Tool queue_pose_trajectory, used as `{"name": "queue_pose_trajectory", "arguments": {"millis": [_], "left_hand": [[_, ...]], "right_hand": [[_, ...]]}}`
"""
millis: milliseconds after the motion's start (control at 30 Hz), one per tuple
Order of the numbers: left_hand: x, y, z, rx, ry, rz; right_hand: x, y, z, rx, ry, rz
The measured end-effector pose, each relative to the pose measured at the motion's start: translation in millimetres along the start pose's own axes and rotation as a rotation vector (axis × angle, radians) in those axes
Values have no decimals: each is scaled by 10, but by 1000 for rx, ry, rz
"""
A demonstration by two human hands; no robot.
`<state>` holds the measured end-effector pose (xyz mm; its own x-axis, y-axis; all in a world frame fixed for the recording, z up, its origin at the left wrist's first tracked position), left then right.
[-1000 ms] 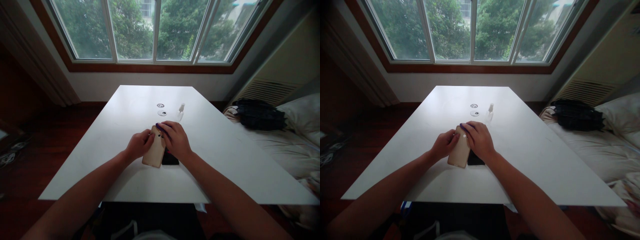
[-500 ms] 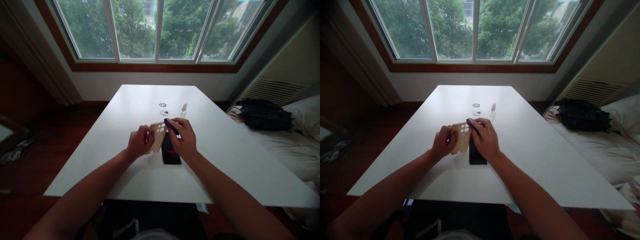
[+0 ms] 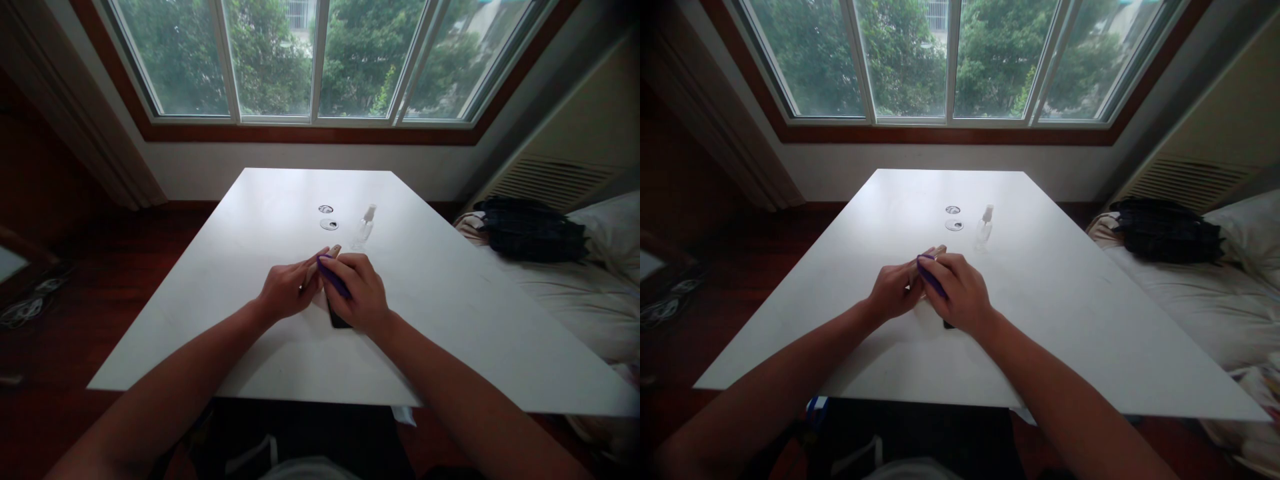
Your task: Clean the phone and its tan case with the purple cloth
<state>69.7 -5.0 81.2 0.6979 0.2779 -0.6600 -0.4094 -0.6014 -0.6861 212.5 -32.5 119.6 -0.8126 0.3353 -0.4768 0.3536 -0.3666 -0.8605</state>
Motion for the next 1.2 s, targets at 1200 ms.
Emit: {"name": "queue_pose_trajectory", "arguments": {"millis": [1200], "left_hand": [[-70, 7, 100, 7, -106, -166]], "right_hand": [[74, 32, -170, 91, -37, -44]]}}
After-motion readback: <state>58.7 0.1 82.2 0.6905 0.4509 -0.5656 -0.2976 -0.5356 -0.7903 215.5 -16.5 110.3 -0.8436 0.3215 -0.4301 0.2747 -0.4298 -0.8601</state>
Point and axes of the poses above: each hand's wrist, its own y-axis away from the middle knuckle, its own x-axis out of the palm, z = x × y, the point moved 7 cm from there along -y, towards the middle knuckle, and after that the axes turned 3 degrees about -y, right-handed, at the moved point
